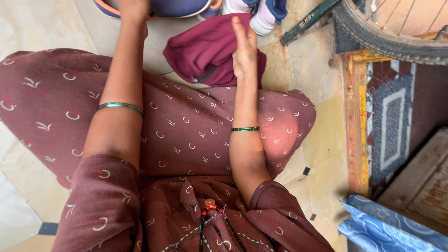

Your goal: The person sits on the floor and wipes a pair of blue and orange slip-on shoes with a maroon cloth. They clean the exterior and interior surfaces of both shoes, then place them on the floor next to other footwear.

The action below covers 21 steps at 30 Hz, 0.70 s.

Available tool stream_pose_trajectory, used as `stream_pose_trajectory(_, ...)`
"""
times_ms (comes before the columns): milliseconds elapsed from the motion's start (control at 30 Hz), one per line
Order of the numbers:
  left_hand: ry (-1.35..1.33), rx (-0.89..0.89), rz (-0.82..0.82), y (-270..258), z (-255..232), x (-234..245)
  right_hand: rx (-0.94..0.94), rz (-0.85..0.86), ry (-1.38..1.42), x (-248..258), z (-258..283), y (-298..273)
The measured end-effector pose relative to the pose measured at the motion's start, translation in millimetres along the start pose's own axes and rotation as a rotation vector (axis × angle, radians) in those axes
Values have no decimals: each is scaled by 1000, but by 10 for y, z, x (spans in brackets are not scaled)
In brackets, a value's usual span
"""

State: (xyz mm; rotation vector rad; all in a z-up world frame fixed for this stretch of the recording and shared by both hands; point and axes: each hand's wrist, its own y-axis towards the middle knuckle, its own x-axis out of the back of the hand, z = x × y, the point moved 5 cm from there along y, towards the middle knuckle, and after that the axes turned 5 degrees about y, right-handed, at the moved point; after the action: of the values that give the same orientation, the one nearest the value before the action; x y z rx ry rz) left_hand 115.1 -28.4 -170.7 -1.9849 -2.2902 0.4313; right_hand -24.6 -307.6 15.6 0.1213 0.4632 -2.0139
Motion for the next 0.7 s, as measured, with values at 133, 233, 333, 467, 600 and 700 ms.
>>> stream_pose_trajectory(133, -450, 266, -47, 330, 405, -45, 63, 207, -378, -84, -54, -2)
stream_pose_trajectory(233, -616, 288, -87, 374, 447, -38, 11, 236, -413, -220, -152, 13)
stream_pose_trajectory(333, -540, 132, -200, 279, 389, 93, -2, 205, -439, -260, -236, 12)
stream_pose_trajectory(467, -259, -199, -388, 8, 165, 288, -59, 84, -292, -195, -160, 24)
stream_pose_trajectory(600, 124, -347, -532, -173, -272, 482, 134, 30, -140, -255, -30, 13)
stream_pose_trajectory(700, -196, -320, -595, -435, -437, 529, 215, 17, -151, -394, -95, 156)
